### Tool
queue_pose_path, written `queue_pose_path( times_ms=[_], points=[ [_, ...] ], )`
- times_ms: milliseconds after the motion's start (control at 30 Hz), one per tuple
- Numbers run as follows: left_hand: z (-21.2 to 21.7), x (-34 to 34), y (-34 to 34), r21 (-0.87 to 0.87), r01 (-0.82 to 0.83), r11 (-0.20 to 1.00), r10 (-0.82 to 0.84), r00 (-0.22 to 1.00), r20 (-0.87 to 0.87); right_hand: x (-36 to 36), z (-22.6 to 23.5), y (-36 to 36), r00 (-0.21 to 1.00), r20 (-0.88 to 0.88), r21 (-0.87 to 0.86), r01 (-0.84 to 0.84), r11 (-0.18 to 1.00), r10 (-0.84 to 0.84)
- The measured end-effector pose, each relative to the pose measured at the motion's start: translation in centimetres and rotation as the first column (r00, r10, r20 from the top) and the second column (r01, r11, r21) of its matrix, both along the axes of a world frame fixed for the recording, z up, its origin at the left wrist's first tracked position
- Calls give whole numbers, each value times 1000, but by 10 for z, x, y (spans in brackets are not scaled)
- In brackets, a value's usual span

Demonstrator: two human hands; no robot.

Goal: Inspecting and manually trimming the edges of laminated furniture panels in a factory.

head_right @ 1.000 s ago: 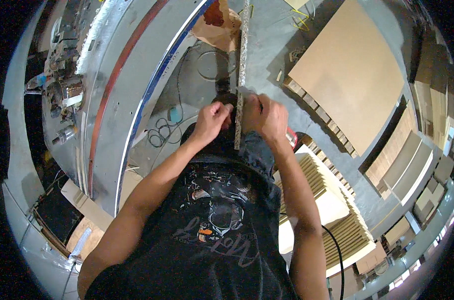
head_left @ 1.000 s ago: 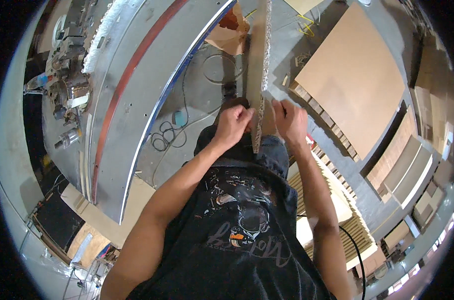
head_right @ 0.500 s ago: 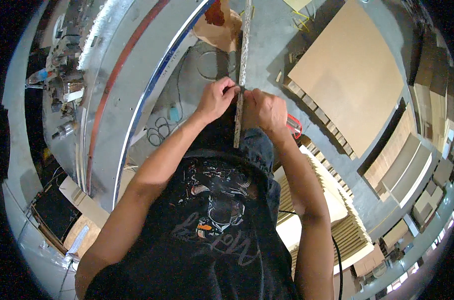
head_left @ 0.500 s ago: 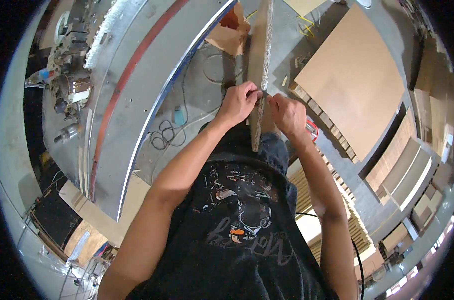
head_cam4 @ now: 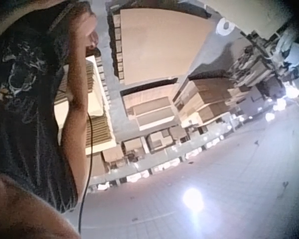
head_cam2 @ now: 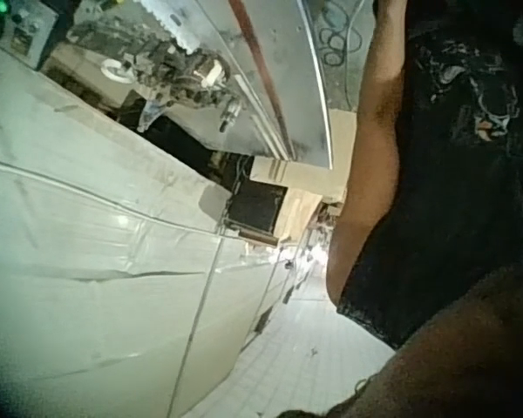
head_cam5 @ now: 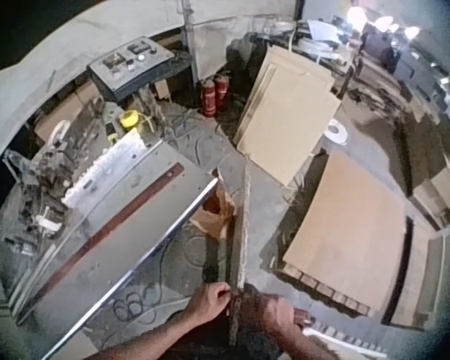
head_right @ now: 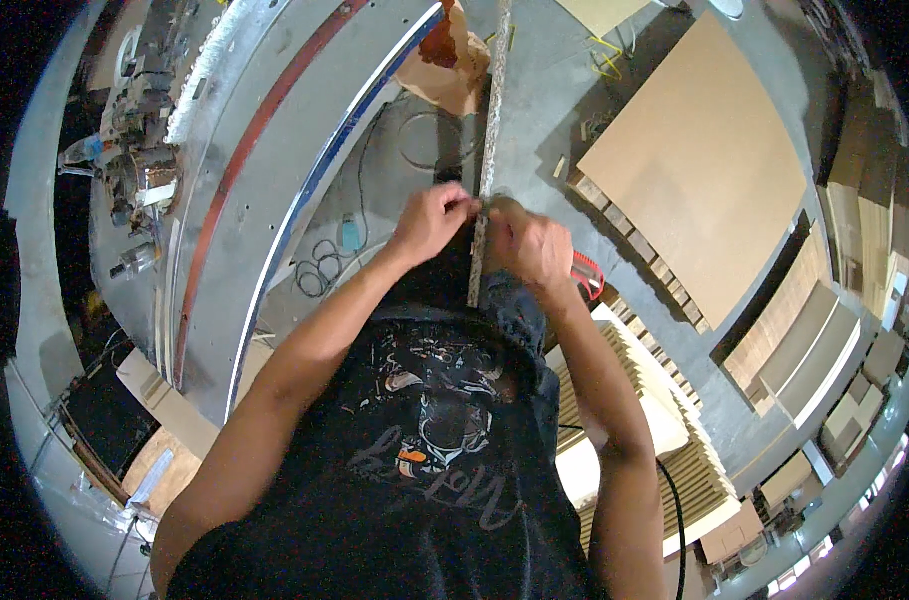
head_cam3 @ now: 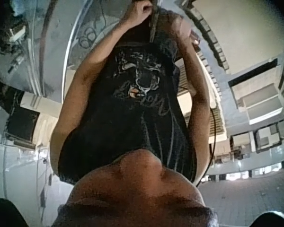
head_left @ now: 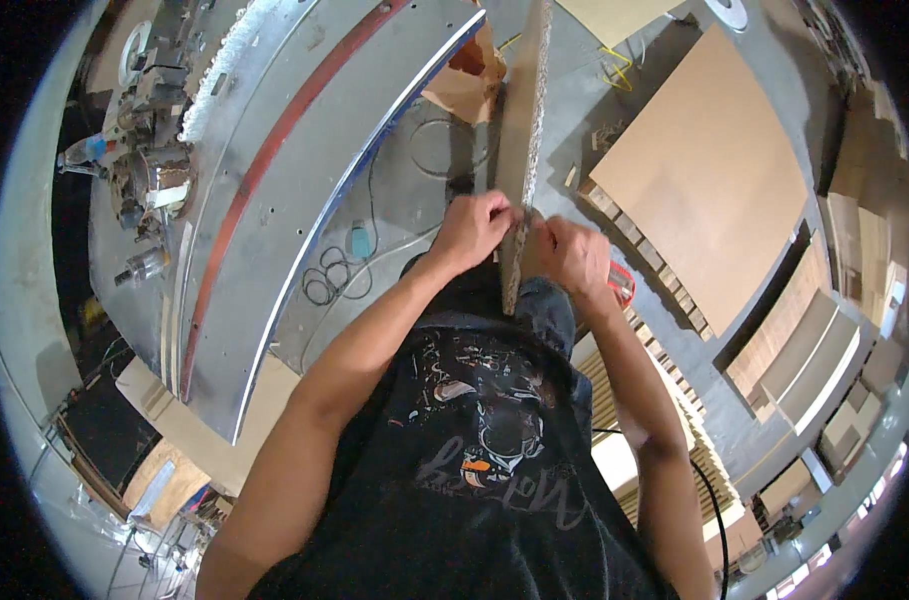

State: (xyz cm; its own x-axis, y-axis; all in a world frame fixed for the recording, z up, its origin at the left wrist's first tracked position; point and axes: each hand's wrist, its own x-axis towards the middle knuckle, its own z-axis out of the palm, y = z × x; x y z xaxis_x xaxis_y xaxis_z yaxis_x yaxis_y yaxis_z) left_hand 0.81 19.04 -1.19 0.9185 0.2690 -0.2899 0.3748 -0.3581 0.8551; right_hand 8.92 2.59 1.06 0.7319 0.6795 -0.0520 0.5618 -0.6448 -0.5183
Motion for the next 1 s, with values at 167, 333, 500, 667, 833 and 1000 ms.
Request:
queue_pose_path(
  times_ms=[167, 333, 500, 667, 833, 1000],
  points=[
    [-2, 15, 6, 87, -42, 995, 32, 993, 117, 17, -3, 9, 999, 45, -19, -13, 1000, 14],
    [-6, 9, -1, 29, -77, 997, 72, 987, 142, 3, -1, 3, 1000, 4, -19, 9, 1000, -9],
    [-5, 0, -4, 23, -39, 999, 37, 996, 83, -7, -10, -8, 1000, -21, -40, 3, 999, -4],
    [2, -7, -9, -29, -45, 999, 46, 998, 47, -22, -8, -11, 1000, 3, 15, 16, 1000, -16],
    [0, -20, -11, -25, -17, 1000, 19, 996, 85, -37, -8, -16, 997, -39, 4, 60, 998, -60],
    [6, -38, -21, -27, 9, 1000, -6, 996, 89, -55, -3, -29, 997, -70, 3, 44, 999, -44]
  ],
)
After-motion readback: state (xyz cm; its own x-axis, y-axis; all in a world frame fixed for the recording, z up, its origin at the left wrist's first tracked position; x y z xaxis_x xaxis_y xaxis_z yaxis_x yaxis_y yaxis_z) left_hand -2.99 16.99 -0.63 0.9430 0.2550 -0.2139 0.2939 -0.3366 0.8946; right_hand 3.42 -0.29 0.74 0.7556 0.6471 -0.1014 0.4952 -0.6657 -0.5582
